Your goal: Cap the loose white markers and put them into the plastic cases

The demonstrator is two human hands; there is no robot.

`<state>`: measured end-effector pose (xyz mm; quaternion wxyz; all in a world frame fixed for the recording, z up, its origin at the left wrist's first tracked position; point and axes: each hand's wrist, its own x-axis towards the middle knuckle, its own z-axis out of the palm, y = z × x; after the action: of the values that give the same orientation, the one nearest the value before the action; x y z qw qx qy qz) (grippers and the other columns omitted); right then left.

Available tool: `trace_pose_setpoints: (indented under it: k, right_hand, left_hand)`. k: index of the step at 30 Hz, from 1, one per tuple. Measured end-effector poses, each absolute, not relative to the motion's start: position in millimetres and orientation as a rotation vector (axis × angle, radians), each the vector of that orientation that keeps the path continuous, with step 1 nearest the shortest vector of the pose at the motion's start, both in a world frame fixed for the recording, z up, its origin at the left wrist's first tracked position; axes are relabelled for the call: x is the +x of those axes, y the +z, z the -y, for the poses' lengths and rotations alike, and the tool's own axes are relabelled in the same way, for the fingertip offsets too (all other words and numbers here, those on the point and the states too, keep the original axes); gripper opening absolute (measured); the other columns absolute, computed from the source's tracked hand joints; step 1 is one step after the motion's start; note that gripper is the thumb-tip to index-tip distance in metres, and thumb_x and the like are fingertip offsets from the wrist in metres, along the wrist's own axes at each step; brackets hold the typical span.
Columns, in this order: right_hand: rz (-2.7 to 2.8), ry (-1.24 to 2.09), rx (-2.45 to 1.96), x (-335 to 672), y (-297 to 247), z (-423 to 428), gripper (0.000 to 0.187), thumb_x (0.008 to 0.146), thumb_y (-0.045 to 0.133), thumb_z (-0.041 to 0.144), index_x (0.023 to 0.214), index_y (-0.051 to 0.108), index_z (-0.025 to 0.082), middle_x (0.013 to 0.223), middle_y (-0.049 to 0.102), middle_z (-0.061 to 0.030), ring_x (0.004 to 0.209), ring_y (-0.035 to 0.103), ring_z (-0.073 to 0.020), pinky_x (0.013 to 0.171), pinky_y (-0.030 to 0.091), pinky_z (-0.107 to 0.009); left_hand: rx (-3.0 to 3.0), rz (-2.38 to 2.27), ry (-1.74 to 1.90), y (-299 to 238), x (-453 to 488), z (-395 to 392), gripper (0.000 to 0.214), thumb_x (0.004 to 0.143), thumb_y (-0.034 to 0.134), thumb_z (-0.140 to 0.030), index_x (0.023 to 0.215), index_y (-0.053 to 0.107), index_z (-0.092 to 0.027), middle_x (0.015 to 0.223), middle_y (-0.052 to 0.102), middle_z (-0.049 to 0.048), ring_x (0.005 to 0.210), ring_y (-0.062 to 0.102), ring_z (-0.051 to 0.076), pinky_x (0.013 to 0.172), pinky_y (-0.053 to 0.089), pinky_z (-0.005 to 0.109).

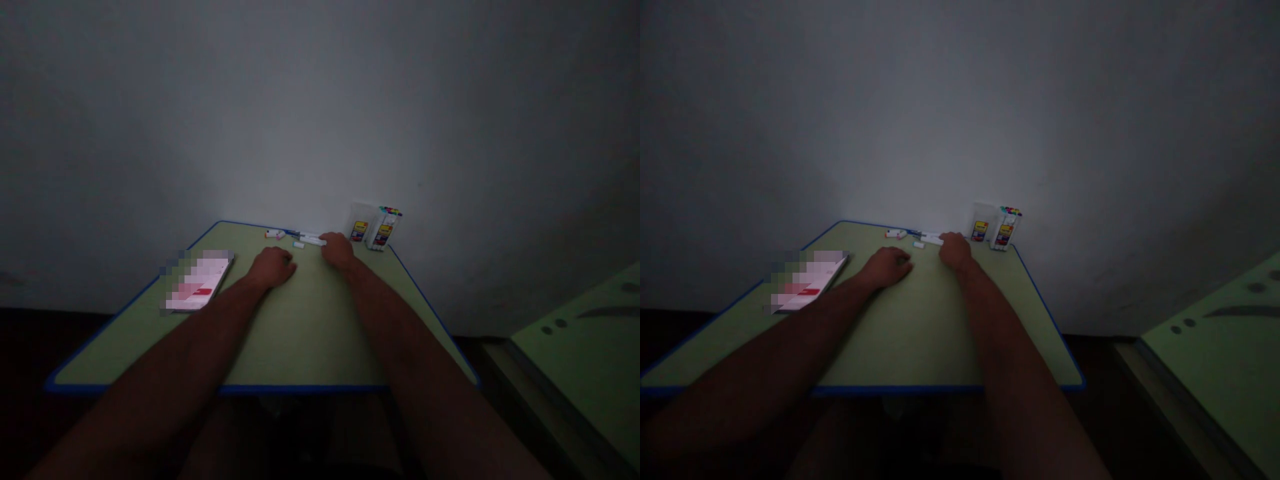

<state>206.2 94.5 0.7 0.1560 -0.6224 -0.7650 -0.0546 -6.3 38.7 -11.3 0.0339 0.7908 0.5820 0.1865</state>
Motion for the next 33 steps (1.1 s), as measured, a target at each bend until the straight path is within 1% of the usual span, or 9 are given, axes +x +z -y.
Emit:
trace_pose_setpoints:
  k: [3,8,14,17,22,28,31,33]
  right_hand:
    - [2.312,-0.203,-1.781,199.1,0.5,-93.7,0.045,0.091,0.05,0.018,0.134,0.065,0.02,0.133,0.065,-0.0091,0.118,0.055,-0.0268,0.1,0.045,-0.034]
    - [2.403,-0.265,-1.819,192.0,3.0,-90.1,0.043,0.091,0.048,0.014,0.13,0.066,0.02,0.129,0.066,-0.0112,0.116,0.054,-0.0278,0.097,0.046,-0.035]
    - [2.376,-0.314,-1.825,194.1,5.0,-82.5,0.034,0.092,0.049,0.017,0.116,0.073,0.016,0.117,0.069,-0.0152,0.112,0.059,-0.026,0.097,0.045,-0.033]
    - [2.314,-0.223,-1.873,197.2,3.8,-76.6,0.032,0.092,0.051,0.021,0.113,0.075,0.017,0.113,0.072,-0.0139,0.107,0.064,-0.025,0.094,0.048,-0.033]
    - [2.234,-0.096,-1.912,207.1,5.0,-59.1,0.027,0.088,0.057,0.024,0.105,0.077,0.019,0.11,0.074,-0.0117,0.101,0.068,-0.0241,0.086,0.05,-0.031]
    - [2.162,0.044,-1.949,224.6,12.3,-29.4,0.021,0.083,0.063,0.021,0.096,0.079,0.017,0.103,0.076,-0.0116,0.094,0.069,-0.0233,0.082,0.049,-0.029]
    - [2.03,0.209,-1.951,234.5,14.3,-21.1,0.019,0.081,0.066,0.021,0.094,0.08,0.016,0.101,0.076,-0.01,0.091,0.069,-0.0202,0.079,0.048,-0.026]
    - [1.905,0.368,-1.931,240.7,13.7,-19.1,0.018,0.08,0.068,0.02,0.093,0.08,0.016,0.097,0.077,-0.0077,0.087,0.069,-0.0172,0.075,0.047,-0.023]
  left_hand:
    - [2.427,-1.792,0.601,-11.2,-6.1,-37.3,0.038,0.083,0.056,-0.044,0.109,0.078,-0.025,0.117,0.075,0.0079,0.114,0.064,0.03,0.1,0.049,0.039]
    - [2.403,-1.784,0.624,-11.3,-6.0,-36.7,0.037,0.082,0.059,-0.044,0.108,0.078,-0.026,0.114,0.075,0.0077,0.115,0.063,0.03,0.1,0.048,0.04]
    - [2.392,-1.779,0.597,-12.3,-6.2,-39.1,0.039,0.081,0.059,-0.045,0.109,0.077,-0.026,0.118,0.074,0.0072,0.117,0.062,0.03,0.101,0.047,0.038]
    - [2.399,-1.793,0.585,-12.3,-5.5,-39.3,0.039,0.082,0.058,-0.045,0.11,0.077,-0.026,0.119,0.074,0.0071,0.117,0.063,0.03,0.101,0.047,0.038]
    - [2.449,-1.814,0.521,-10.2,-4.7,-38.3,0.045,0.084,0.052,-0.045,0.115,0.076,-0.021,0.125,0.071,0.0114,0.117,0.063,0.031,0.1,0.049,0.04]
    - [2.418,-1.769,0.59,-14.5,-7.2,-42.5,0.043,0.081,0.056,-0.046,0.113,0.076,-0.025,0.122,0.073,0.008,0.119,0.062,0.031,0.103,0.047,0.04]
    - [2.401,-1.757,0.615,-17.0,-8.3,-44.5,0.045,0.079,0.058,-0.046,0.114,0.076,-0.025,0.123,0.073,0.0078,0.121,0.062,0.032,0.105,0.047,0.041]
    - [2.425,-1.752,0.592,-17.3,-8.9,-45.1,0.047,0.081,0.056,-0.046,0.116,0.075,-0.023,0.125,0.072,0.0086,0.121,0.062,0.031,0.105,0.046,0.041]
